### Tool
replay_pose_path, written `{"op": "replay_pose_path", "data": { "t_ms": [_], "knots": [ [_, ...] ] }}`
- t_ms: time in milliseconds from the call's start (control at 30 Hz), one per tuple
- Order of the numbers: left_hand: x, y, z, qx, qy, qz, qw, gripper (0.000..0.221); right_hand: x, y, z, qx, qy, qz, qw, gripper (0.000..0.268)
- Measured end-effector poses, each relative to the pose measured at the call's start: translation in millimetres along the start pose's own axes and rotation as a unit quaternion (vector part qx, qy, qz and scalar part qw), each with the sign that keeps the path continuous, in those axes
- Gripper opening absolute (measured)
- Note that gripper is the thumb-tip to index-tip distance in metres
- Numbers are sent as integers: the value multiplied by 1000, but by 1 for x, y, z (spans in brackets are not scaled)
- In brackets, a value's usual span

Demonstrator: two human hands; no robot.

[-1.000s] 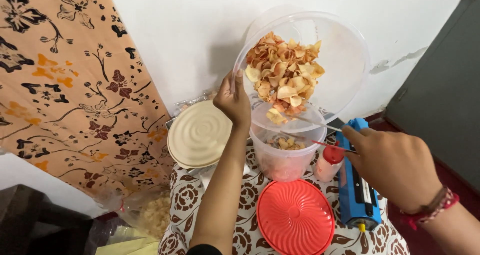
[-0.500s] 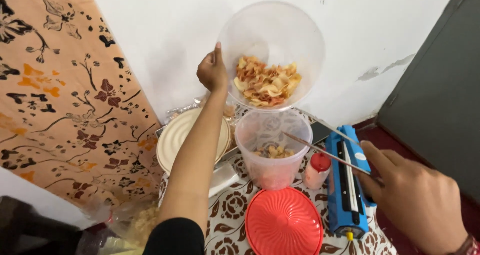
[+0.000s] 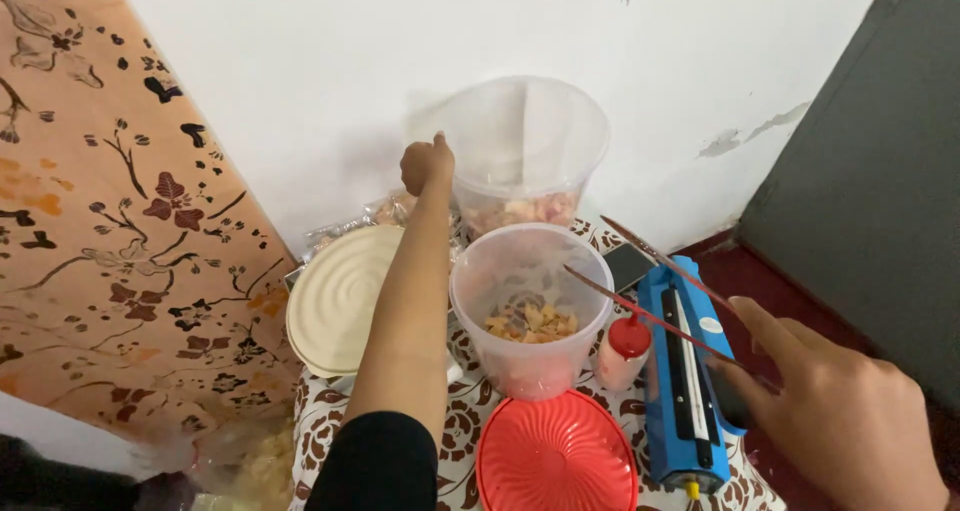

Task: Packaging chips into small plastic bags by transferring them from a container with tongs and sealing the bags with a heat sealer.

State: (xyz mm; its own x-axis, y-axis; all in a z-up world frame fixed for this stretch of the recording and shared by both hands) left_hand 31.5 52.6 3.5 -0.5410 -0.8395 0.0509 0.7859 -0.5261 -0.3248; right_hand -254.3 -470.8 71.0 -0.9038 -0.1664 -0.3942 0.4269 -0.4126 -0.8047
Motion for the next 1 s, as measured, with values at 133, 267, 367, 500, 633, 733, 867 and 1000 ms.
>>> {"op": "replay_pose_path", "data": {
  "t_ms": [133, 267, 367, 500, 633, 733, 867, 1000],
  "knots": [
    [-2, -4, 9, -91, 20, -36, 995, 41, 2, -8, -7, -31, -16, 69, 997, 68],
    [7, -10, 10, -184, 60, -85, 977, 61, 2, -17, -12, -89, -35, 73, 993, 54],
    [14, -9, 2, -154, 26, -153, 976, 72, 0, -26, -21, -151, -59, 64, 985, 55],
    [42, -1, -6, 126, -94, -221, 963, 62, 5, -16, -48, -226, -84, -9, 970, 62],
    [67, -12, -19, 175, -134, -252, 942, 54, 12, -14, -68, -229, -115, 18, 966, 62],
    [66, -18, -48, 85, -121, -305, 941, 71, 16, -3, -83, -222, -116, -45, 967, 61],
    [102, -83, -29, -37, 4, -287, 957, 82, 23, 0, -90, -219, -131, -5, 967, 63],
    [151, -144, -28, -226, 138, -262, 928, 60, 39, -8, -82, -217, -114, -22, 969, 61]
  ]
}}
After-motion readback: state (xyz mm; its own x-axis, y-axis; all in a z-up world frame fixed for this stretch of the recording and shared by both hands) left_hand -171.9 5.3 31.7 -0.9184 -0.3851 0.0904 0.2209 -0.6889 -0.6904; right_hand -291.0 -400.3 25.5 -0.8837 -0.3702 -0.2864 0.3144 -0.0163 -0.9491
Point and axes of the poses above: each hand's wrist, its own x-axis away from the middle knuckle, its own y-axis out of the palm, z = x × y, the point moved 7 cm from there along -x, towards the middle knuckle, and after that the axes turned 13 degrees about x, right-handed, at the moved point
